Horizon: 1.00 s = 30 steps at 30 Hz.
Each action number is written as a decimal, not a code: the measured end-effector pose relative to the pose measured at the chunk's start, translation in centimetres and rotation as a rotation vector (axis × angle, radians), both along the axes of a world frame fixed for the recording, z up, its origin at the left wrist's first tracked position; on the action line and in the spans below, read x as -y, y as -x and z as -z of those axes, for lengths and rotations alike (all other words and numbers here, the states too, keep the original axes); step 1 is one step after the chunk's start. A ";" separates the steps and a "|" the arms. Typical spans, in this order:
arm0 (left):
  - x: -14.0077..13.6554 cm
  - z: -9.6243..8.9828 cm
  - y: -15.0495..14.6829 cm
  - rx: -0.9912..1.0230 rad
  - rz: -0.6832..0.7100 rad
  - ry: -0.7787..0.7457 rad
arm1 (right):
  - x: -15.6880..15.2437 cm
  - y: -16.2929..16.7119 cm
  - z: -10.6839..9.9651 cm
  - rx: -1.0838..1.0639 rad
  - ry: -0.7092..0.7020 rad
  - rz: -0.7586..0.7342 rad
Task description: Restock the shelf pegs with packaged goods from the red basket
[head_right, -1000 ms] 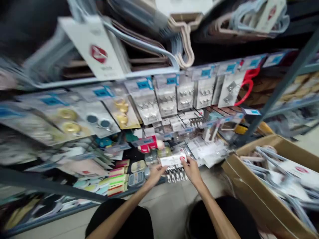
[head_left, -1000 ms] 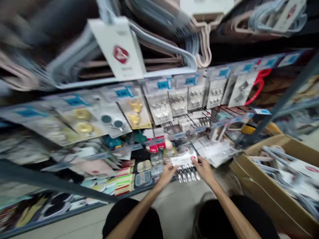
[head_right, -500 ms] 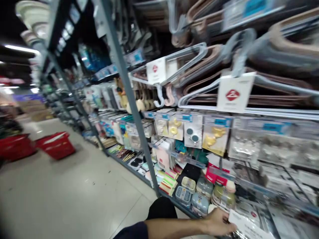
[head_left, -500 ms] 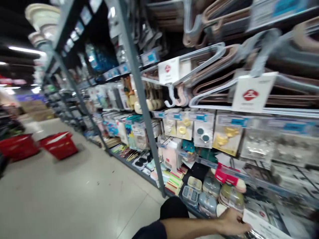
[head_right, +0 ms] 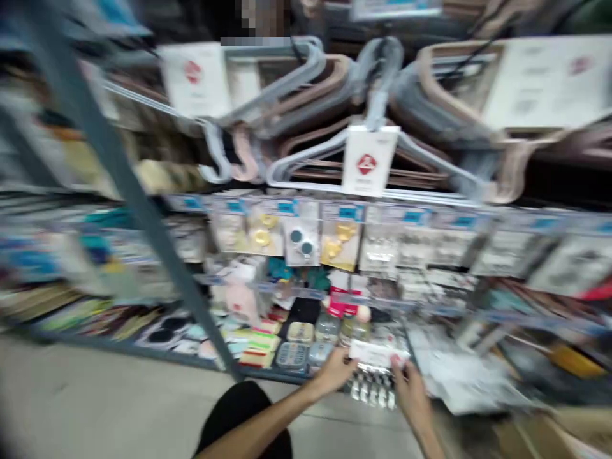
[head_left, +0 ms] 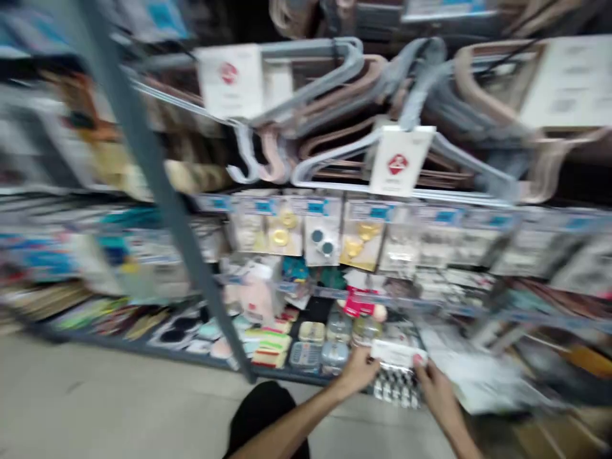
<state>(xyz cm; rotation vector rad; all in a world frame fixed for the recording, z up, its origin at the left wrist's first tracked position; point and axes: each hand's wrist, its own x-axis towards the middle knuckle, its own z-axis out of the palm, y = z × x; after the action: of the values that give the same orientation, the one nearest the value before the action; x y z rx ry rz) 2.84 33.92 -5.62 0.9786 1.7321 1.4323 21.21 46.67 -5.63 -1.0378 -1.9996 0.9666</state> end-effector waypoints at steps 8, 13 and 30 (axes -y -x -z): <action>-1.1 2.7 0.7 0.084 0.130 -0.020 | 0.4 0.1 1.5 -0.081 0.109 0.026; -1.5 2.1 -0.9 0.133 0.172 -0.020 | -1.2 -0.8 1.0 -0.274 0.247 0.084; -18.5 -1.3 -11.1 -0.267 0.435 -0.360 | -18.7 -8.8 -2.6 -0.542 0.127 0.466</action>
<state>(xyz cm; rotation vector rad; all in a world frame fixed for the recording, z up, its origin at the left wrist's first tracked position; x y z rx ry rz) 13.98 52.44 -4.32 1.6901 1.3349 1.3884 29.98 65.40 -2.98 -1.0989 -1.2019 0.9888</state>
